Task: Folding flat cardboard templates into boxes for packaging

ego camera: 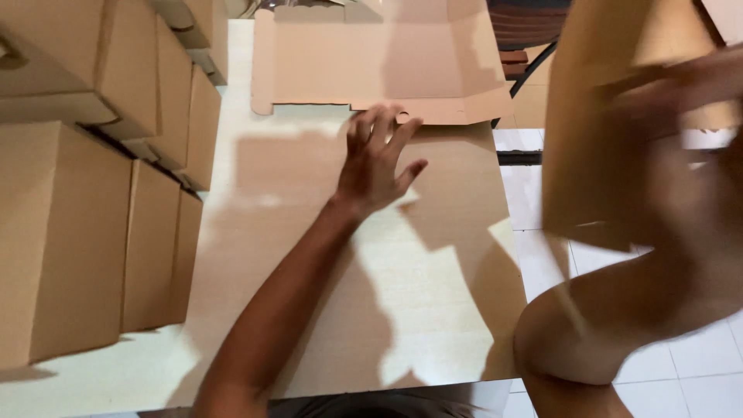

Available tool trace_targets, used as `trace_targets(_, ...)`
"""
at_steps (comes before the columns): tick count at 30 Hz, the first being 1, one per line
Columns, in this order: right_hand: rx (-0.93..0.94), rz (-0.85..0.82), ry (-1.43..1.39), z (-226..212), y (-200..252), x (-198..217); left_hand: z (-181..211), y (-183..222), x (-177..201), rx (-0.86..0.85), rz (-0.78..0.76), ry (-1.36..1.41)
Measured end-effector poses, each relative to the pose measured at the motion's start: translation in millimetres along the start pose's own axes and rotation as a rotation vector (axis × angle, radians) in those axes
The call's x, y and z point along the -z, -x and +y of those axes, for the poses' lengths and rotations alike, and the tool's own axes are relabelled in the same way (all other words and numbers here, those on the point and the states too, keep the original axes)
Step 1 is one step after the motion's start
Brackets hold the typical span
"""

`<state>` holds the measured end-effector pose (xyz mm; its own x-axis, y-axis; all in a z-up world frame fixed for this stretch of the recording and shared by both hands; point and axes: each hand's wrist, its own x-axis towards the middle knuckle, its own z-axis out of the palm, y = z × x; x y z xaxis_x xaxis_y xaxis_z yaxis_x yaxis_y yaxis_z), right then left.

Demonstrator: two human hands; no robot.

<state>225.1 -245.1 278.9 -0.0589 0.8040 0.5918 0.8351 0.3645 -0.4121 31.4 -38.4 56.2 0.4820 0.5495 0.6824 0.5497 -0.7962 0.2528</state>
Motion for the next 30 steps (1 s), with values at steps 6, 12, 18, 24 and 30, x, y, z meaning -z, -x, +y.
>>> trace_targets(6,0.623,-0.435,0.089,-44,-12,-103,-8,83,-8,0.363,0.276,0.618)
trace_targets(12,0.371,-1.259,0.234,-91,-13,-172,32,112,88,0.826,0.013,0.787)
trace_targets(18,0.355,-1.192,0.004,-94,-12,-180,59,132,161,0.910,0.145,0.856)
trace_targets(24,0.409,-0.899,-0.336,-58,-14,-109,76,166,187,0.615,0.216,0.520)
trace_targets(30,0.010,-1.085,0.279,19,46,-74,79,170,177,0.287,0.030,0.288)
